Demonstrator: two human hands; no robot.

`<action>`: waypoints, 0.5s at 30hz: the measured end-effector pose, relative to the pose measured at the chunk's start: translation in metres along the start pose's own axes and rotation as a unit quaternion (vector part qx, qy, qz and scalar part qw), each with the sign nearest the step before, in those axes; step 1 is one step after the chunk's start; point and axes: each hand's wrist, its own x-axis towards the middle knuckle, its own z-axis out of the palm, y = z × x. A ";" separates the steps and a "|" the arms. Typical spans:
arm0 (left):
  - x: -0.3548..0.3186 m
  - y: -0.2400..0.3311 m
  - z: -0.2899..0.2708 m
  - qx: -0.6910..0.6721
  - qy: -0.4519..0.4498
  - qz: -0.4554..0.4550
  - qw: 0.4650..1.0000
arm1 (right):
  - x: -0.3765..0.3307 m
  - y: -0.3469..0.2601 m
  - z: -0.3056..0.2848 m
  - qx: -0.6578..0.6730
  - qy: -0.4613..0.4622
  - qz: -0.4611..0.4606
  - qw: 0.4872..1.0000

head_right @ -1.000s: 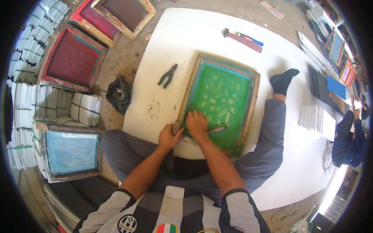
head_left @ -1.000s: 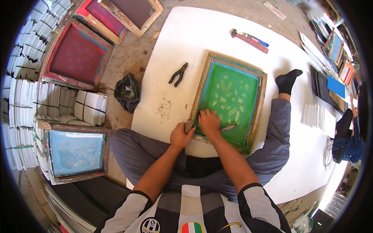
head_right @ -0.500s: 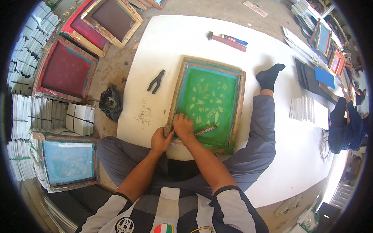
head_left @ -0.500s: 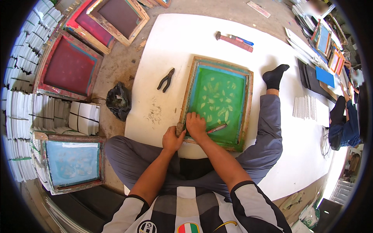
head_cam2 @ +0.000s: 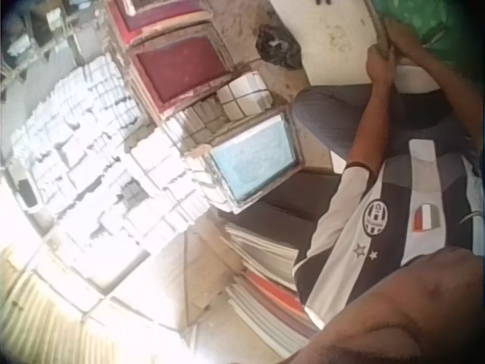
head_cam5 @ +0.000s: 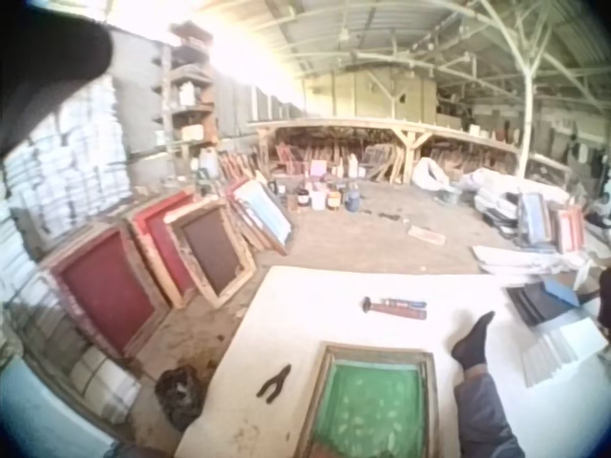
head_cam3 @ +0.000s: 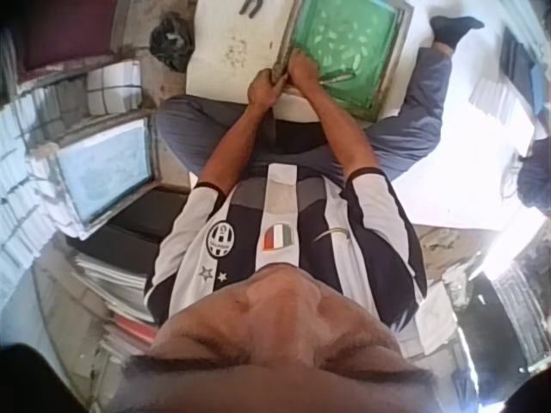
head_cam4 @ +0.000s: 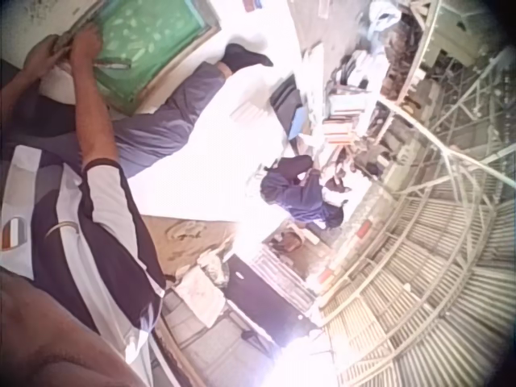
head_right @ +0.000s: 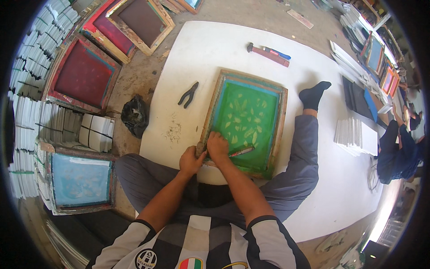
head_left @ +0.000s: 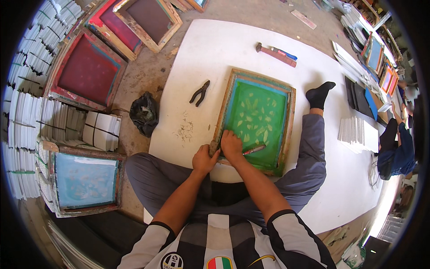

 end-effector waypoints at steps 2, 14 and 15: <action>0.000 -0.001 0.001 0.004 0.011 0.008 1.000 | 0.001 0.008 0.007 0.062 -0.019 0.022 0.998; 0.000 0.005 -0.004 -0.001 -0.009 -0.017 1.000 | -0.008 0.029 -0.008 0.245 -0.037 0.089 0.965; 0.000 0.005 -0.004 -0.001 -0.012 -0.021 1.000 | -0.009 0.026 -0.007 0.211 -0.047 0.079 0.973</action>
